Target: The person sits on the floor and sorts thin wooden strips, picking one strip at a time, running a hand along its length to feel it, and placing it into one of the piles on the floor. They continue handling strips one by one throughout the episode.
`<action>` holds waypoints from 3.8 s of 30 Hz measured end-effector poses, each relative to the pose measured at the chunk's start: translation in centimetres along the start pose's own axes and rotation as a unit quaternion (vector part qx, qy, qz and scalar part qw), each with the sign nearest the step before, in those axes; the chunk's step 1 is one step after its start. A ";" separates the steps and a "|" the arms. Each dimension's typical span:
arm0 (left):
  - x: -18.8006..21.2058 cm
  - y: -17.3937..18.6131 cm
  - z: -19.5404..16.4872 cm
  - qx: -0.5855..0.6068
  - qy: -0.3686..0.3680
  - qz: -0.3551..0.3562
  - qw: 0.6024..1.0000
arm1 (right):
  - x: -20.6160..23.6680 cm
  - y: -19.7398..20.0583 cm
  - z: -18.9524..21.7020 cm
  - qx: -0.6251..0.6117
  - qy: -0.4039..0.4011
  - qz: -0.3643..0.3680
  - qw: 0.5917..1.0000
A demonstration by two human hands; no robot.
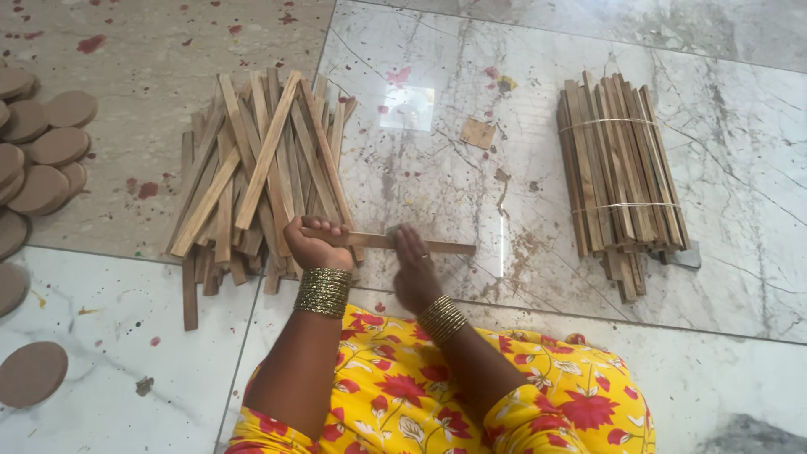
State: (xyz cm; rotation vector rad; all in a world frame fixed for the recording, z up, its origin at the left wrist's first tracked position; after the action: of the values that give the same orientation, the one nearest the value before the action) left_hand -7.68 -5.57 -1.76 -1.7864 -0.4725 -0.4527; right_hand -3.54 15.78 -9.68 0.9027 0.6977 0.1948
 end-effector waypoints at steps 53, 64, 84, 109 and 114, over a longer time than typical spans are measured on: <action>1.0 -1.0 -1.6 0.007 -0.048 0.096 0.994 | 2.1 3.1 -3.1 0.038 -0.078 -0.016 0.996; 0.7 -0.3 -1.5 -0.001 -0.007 -0.031 1.000 | 2.2 4.0 -4.8 0.084 -0.152 0.034 0.984; 1.1 -1.1 -1.6 -0.003 -0.027 0.016 1.000 | 3.6 5.0 -6.9 0.070 -0.264 0.056 0.960; 0.5 -0.6 -1.6 -0.013 -0.045 0.007 0.999 | 1.0 4.4 -2.8 -0.005 -0.089 -0.020 0.996; 1.6 -1.1 -1.7 -0.026 -0.055 -0.002 0.998 | -0.5 2.6 0.0 -0.067 0.066 -0.045 0.995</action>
State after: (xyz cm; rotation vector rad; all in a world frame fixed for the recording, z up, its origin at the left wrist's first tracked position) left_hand -7.02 -6.85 0.40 -1.8681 -0.5447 -0.3744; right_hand -3.60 17.13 -7.43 0.7329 0.8367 0.2213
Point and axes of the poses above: each hand's wrist, its own x-axis away from the middle knuckle, its own y-axis out of the back of the hand, z = x × y, the point moved 5 cm from there along -x, towards the middle knuckle, and after that the axes turned 15 degrees about y, right-handed, at the moved point
